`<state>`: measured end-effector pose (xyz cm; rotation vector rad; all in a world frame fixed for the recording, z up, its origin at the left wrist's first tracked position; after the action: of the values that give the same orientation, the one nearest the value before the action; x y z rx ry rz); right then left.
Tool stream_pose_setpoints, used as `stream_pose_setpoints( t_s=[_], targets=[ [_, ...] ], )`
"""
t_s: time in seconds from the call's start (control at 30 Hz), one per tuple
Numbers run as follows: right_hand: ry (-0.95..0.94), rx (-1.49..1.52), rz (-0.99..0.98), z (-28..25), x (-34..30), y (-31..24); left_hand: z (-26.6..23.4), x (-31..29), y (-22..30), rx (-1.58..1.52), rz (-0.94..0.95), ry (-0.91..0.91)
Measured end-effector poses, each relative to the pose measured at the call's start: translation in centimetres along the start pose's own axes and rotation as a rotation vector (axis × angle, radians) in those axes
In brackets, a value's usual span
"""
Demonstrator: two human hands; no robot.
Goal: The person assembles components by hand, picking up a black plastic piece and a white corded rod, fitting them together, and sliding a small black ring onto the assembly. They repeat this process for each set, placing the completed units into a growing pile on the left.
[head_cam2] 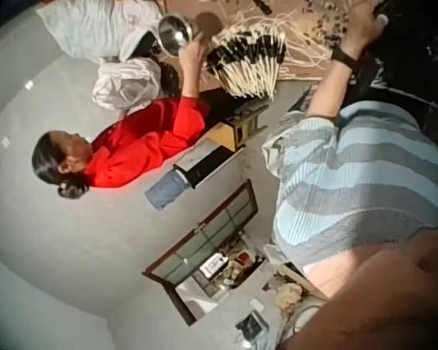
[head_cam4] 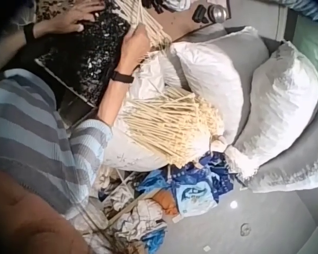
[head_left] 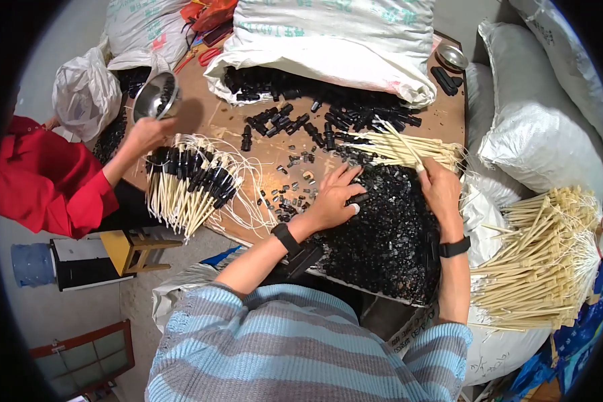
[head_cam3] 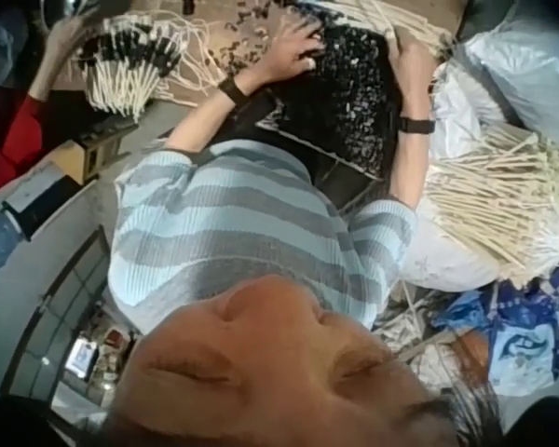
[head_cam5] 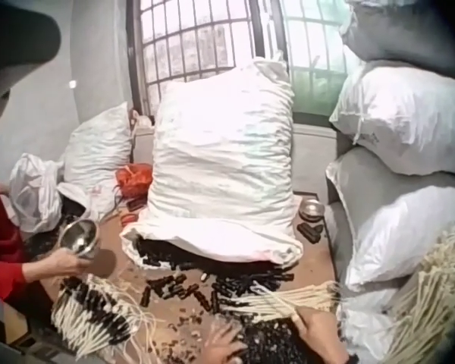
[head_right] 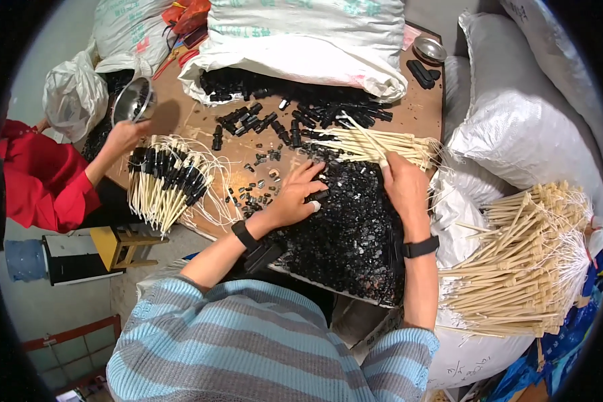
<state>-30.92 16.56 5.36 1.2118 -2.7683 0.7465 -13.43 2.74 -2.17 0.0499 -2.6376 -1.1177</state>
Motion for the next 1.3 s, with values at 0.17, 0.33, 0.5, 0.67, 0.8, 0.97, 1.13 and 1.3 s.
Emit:
stream_pose_setpoints(
  t_s=[0.17, 0.33, 0.5, 0.67, 0.8, 0.97, 1.13, 1.3],
  targets=[
    [0.11, 0.002, 0.006, 0.5, 0.5, 2.1, -7.9, -4.9, -4.0, 0.061, -0.074, 0.319],
    [0.136, -0.085, -0.057, 2.9, 3.8, 4.4, -13.6, -10.9, -8.0, -0.023, -0.418, 0.381],
    [0.01, -0.236, -0.029, 3.8, 3.7, 3.9, -14.3, -12.5, -6.4, 0.26, -0.416, 0.246],
    [-0.06, -0.276, 0.072, 3.0, 1.1, 4.1, -10.0, -9.0, -4.3, 0.058, -0.083, 0.112],
    [0.284, -0.05, -0.162, -1.0, -2.1, -1.6, -10.5, -6.5, -3.2, -0.09, -0.156, 0.218],
    [-0.222, 0.338, 0.015, 2.3, -7.6, -9.1, -9.2, -5.3, -3.6, -0.558, -0.123, 0.201],
    [-0.21, 0.126, -0.103, 2.9, -8.4, -12.4, -9.8, -5.3, -1.5, -0.17, -0.073, 0.129],
    [-0.199, -0.03, -0.305, 3.7, -9.3, -14.8, -8.4, -5.8, -0.2, 0.02, 0.118, 0.127]
  ],
)
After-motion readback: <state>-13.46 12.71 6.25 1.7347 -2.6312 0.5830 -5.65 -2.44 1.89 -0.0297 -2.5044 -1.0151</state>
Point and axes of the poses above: each hand's wrist, its own x-axis towards the middle knuckle, its own z-axis out of the palm, y = z × x, the point moved 6 cm from there along x, towards the middle knuckle, and after that the axes turned 6 degrees about z, right-handed, at the moved point
